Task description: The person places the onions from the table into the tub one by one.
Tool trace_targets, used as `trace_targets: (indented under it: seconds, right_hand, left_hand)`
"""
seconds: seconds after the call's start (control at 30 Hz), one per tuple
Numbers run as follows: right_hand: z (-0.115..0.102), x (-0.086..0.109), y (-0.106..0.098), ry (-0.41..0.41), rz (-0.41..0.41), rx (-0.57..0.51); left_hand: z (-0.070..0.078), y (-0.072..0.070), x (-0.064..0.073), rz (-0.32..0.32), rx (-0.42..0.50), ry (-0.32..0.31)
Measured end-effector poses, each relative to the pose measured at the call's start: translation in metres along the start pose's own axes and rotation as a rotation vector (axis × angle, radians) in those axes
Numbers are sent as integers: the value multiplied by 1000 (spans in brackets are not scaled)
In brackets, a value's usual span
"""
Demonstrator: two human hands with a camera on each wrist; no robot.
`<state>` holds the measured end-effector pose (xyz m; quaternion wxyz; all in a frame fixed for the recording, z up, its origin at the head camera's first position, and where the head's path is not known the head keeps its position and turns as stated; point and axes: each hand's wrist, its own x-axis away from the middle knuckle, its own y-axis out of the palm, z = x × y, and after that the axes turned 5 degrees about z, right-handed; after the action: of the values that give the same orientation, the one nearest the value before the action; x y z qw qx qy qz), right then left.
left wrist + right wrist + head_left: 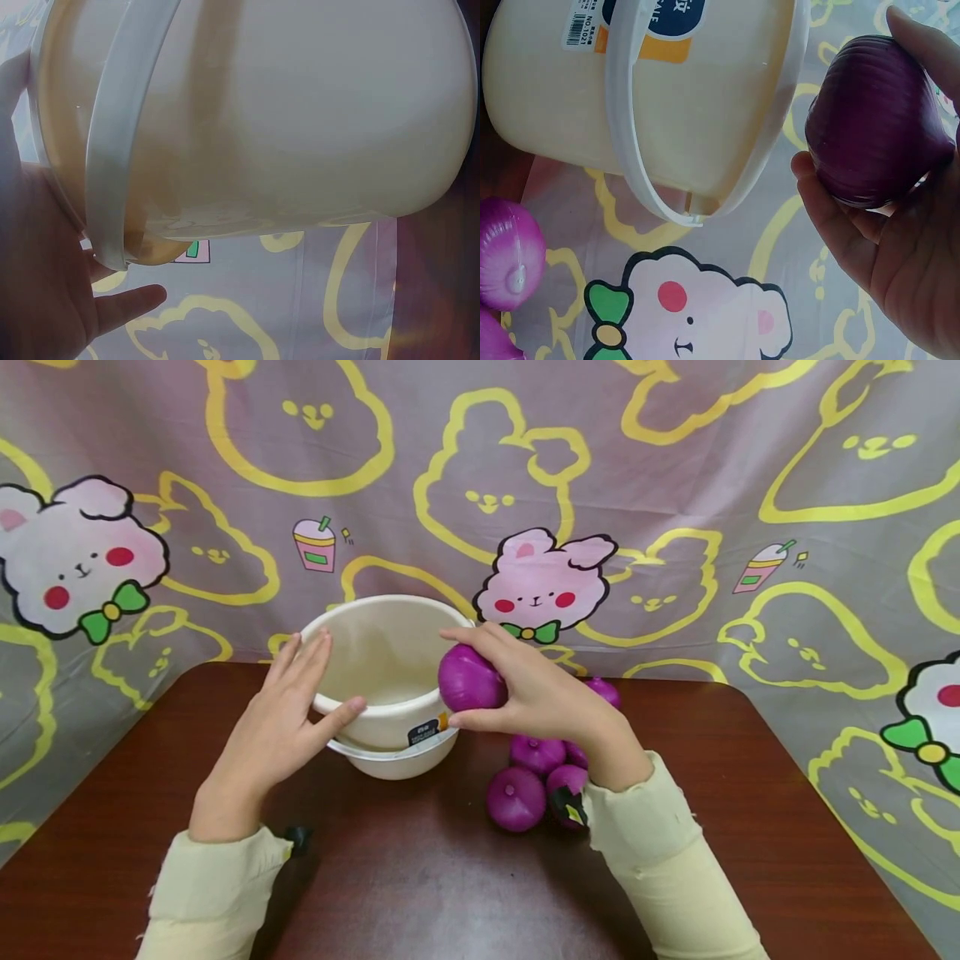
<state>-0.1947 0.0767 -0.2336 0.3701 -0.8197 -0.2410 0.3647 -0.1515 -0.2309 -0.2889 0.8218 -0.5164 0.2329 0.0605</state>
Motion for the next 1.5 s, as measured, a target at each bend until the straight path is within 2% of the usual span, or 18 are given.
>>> trace_targets:
  seconds: [0.23, 0.47, 0.73, 1.23, 1.5]
  right_hand:
    - [0, -9, 1, -40, 34, -21]
    - [0, -19, 1, -31, 50, -43]
    - [5, -31, 9, -72, 63, -59]
    - [5, -46, 21, -66, 39, -86]
    - [10, -53, 32, -93, 76, -95]
  left_hand:
    - [0, 0, 0, 5, 3, 5]
    - [0, -1, 0, 7, -2, 4]
    - [2, -2, -1, 8, -6, 7]
    - [2, -1, -1, 6, -5, 0]
    - [1, 0, -1, 4, -4, -7]
